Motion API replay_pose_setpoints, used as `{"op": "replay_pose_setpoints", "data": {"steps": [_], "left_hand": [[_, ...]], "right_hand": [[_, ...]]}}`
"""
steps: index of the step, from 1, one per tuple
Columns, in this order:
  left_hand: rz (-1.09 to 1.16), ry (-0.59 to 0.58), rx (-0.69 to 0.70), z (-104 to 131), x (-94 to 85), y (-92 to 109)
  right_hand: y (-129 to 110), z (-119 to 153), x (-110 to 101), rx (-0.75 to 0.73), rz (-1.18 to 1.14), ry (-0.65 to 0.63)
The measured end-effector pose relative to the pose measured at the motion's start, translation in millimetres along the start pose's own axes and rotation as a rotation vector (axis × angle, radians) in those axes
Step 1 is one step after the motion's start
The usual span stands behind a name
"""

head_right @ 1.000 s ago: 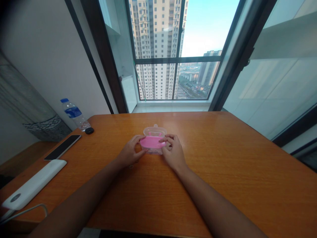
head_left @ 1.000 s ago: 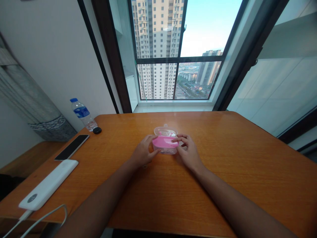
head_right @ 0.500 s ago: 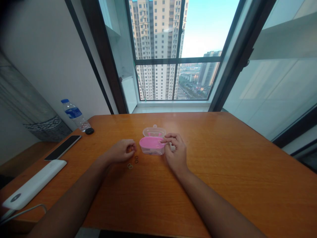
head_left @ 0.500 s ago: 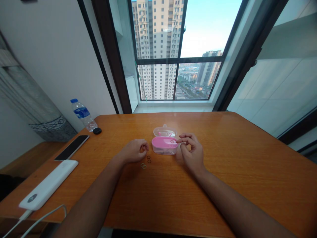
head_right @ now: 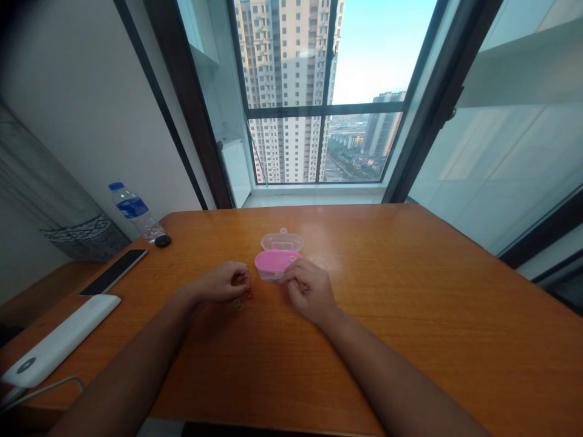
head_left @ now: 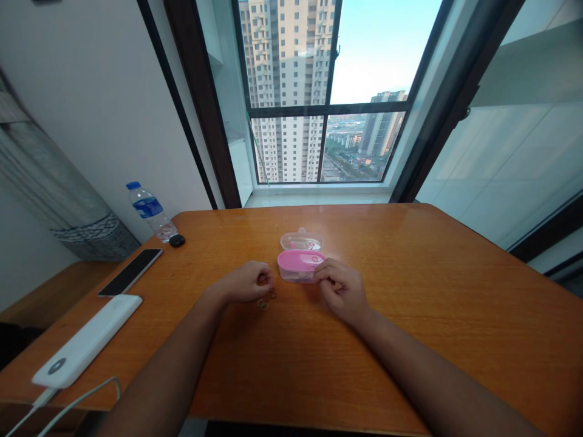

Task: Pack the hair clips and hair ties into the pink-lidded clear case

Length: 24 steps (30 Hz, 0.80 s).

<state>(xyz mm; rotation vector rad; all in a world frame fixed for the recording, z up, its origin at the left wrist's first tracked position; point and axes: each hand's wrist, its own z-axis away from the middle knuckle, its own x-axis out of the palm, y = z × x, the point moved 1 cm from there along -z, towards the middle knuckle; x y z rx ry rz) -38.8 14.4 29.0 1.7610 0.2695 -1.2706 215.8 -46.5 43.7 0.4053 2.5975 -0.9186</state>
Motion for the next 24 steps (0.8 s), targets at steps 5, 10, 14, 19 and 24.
{"op": "replay_pose_setpoints", "data": {"steps": [5, 10, 14, 19, 24], "left_hand": [[0.017, -0.050, -0.017, 0.6, 1.7, 1.4], [-0.027, -0.052, -0.009, 0.4, 3.8, 2.8], [-0.024, -0.055, -0.014, 0.1, 4.3, 6.0], [0.175, -0.109, -0.004, -0.1, 6.5, 17.3], [0.415, -0.156, 0.013, -1.0, 16.4, 31.0]], "right_hand": [[1.0, 2.1, 5.9, -0.028, 0.030, -0.190], [2.0, 2.0, 6.5, -0.022, 0.046, -0.204], [4.2, 2.0, 5.8, -0.038, 0.039, -0.192], [5.5, 3.8, 7.0, -0.076, -0.015, -0.210], [-0.6, 4.7, 9.9, 0.095, -0.012, -0.387]]}}
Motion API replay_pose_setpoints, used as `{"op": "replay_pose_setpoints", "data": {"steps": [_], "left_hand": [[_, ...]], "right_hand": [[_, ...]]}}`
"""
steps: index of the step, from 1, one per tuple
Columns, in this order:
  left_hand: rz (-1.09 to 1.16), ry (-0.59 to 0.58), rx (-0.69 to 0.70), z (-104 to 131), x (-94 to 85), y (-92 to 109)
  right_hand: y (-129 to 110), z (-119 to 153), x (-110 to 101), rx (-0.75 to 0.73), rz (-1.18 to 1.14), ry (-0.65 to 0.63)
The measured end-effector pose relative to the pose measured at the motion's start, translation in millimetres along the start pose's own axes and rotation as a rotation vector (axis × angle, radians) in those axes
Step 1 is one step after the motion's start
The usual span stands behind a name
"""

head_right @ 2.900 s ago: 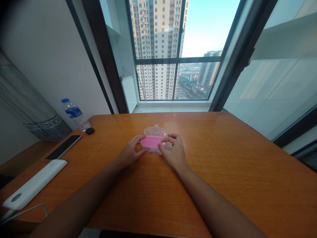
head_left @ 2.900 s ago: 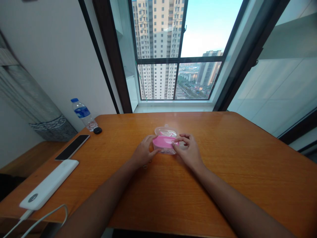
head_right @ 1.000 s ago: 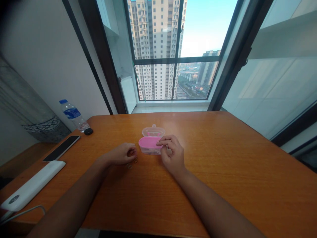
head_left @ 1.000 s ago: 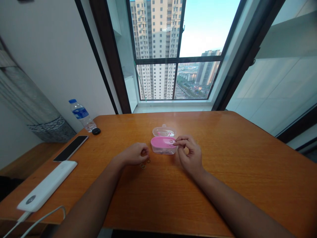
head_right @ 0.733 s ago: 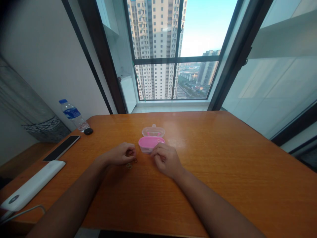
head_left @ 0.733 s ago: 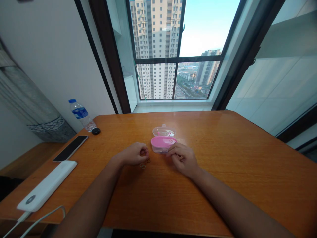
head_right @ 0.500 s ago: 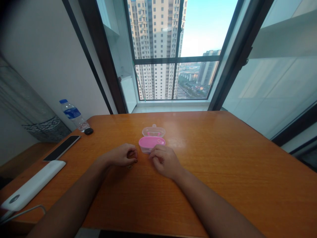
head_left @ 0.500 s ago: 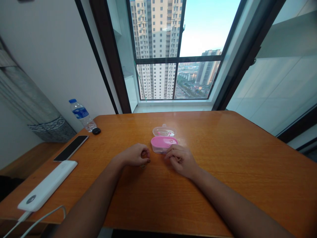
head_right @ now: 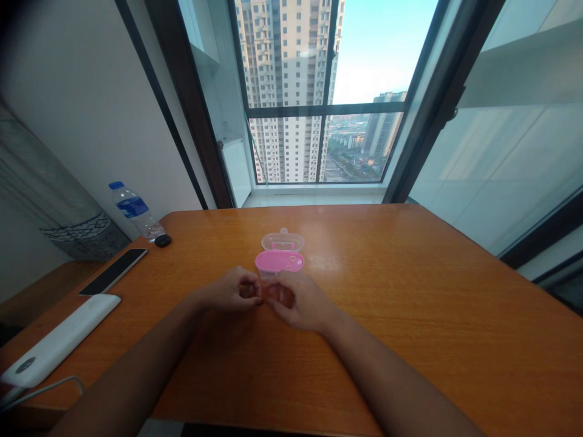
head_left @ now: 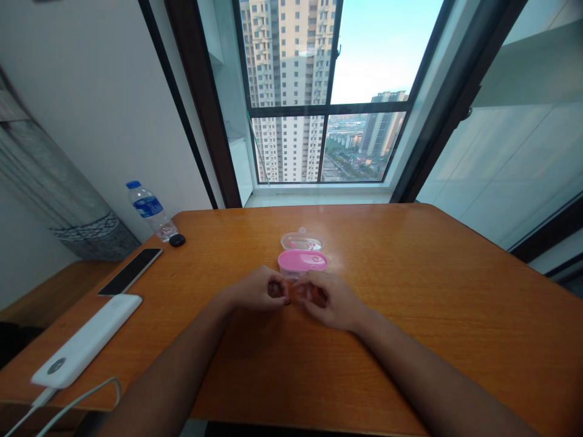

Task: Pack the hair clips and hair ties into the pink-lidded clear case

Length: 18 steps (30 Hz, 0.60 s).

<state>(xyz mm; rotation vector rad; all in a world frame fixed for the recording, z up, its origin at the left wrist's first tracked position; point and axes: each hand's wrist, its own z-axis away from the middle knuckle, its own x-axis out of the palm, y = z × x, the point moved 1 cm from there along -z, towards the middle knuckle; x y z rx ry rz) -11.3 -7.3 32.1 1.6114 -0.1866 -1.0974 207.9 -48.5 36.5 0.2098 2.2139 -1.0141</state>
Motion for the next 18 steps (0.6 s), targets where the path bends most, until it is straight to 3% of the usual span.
{"op": "replay_pose_setpoints", "data": {"steps": [5, 12, 18], "left_hand": [[0.200, -0.046, 0.054, -3.0, 9.8, 2.8], [0.221, -0.006, 0.032, -4.8, 10.8, 1.5], [0.287, 0.005, 0.055, -6.2, 12.0, 4.6]], "right_hand": [[-3.8, -3.6, 3.3, 0.116, -0.005, -0.138], [2.9, -2.9, 6.3, 0.122, -0.016, -0.185], [7.0, -2.2, 6.7, 0.122, 0.035, -0.149]]}}
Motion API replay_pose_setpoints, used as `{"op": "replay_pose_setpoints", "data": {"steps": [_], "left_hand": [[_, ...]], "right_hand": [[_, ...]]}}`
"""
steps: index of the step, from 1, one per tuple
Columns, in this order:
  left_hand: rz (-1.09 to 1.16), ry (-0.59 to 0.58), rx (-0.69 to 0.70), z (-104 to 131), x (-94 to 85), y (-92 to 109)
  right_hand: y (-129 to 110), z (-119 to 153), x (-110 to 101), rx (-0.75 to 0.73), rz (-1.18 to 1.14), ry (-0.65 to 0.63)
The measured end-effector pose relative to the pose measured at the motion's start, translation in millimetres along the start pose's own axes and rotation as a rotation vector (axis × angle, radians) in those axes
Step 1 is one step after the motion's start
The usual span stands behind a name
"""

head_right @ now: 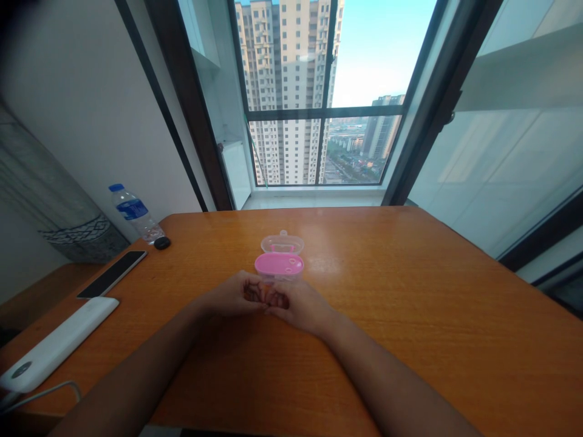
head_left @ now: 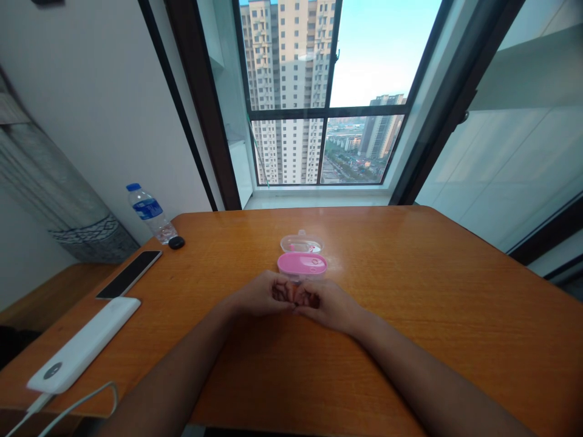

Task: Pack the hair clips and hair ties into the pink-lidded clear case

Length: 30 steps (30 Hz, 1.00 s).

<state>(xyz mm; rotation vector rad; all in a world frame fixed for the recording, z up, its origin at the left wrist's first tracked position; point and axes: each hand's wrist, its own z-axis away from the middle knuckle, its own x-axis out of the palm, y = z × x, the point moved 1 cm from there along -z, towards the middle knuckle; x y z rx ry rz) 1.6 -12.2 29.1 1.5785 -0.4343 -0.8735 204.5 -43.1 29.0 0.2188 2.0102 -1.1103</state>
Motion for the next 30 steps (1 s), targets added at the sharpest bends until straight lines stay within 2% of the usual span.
{"op": "replay_pose_setpoints", "data": {"steps": [5, 9, 14, 30], "left_hand": [[0.035, -0.008, -0.001, -0.3, -2.1, -3.0], [0.002, 0.002, -0.016, 0.4, -4.0, -1.7], [0.018, -0.014, -0.029, 0.5, -6.4, -0.5], [0.098, -0.058, -0.032, -0.7, -10.9, -11.6]], "right_hand": [[2.1, -2.0, 0.8, 0.002, -0.054, -0.061], [3.8, -2.9, 0.7, -0.027, 0.001, -0.084], [3.6, -2.6, -0.1, -0.084, 0.064, -0.070], [1.8, -3.1, -0.6, -0.080, 0.086, -0.105]]}}
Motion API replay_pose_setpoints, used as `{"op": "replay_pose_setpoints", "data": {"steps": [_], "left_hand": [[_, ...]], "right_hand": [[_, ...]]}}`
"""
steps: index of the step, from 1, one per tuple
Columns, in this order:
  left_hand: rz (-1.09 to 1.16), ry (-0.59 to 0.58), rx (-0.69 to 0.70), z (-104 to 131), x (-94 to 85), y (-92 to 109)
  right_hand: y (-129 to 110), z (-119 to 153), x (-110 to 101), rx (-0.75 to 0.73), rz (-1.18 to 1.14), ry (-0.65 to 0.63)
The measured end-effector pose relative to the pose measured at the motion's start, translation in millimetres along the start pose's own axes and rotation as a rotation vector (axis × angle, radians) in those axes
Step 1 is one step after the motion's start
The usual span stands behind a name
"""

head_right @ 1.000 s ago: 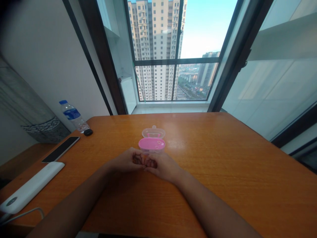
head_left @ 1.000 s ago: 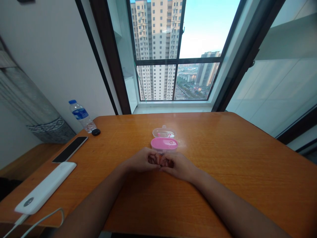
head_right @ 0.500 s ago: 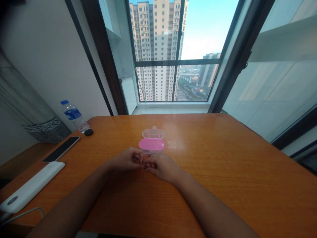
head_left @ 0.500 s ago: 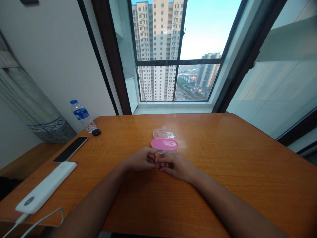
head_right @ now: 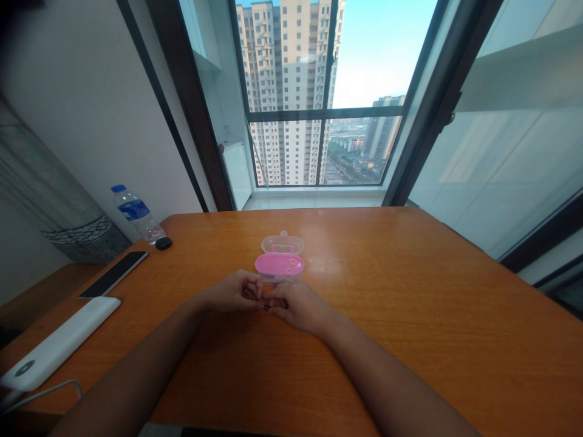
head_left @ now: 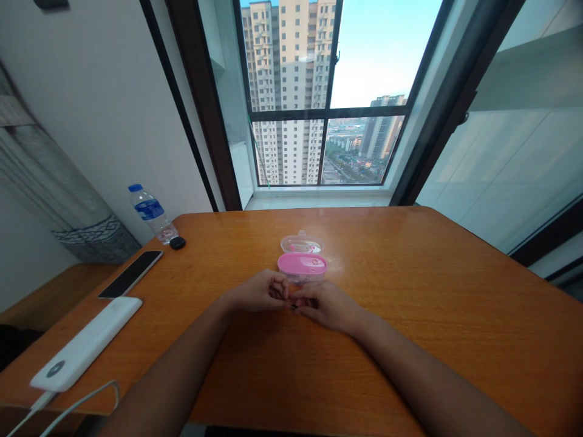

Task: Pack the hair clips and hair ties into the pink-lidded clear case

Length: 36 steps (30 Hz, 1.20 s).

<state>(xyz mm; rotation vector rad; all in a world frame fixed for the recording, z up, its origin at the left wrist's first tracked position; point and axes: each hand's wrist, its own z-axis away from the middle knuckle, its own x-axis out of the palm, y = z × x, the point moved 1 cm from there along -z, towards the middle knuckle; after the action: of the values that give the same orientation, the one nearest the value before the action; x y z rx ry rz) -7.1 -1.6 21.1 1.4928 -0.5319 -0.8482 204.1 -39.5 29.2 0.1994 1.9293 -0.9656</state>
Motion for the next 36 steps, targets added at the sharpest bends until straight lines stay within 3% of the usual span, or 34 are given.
{"op": "replay_pose_setpoints", "data": {"steps": [17, 26, 30, 36], "left_hand": [[0.039, -0.006, -0.051, 1.1, -5.6, -3.0], [0.096, 0.029, -0.038, 0.0, -6.0, -0.5], [0.142, 0.054, -0.039, 0.1, -5.5, 0.2], [0.243, 0.153, 0.025, -1.3, -4.3, 0.4]], "right_hand": [[4.3, 0.2, -0.9, 0.000, -0.056, -0.007], [3.5, 1.7, -4.0, -0.056, -0.004, 0.063], [3.6, 2.8, -4.2, -0.042, -0.019, 0.147], [0.2, 4.6, -9.5, 0.051, -0.066, 0.394]]}}
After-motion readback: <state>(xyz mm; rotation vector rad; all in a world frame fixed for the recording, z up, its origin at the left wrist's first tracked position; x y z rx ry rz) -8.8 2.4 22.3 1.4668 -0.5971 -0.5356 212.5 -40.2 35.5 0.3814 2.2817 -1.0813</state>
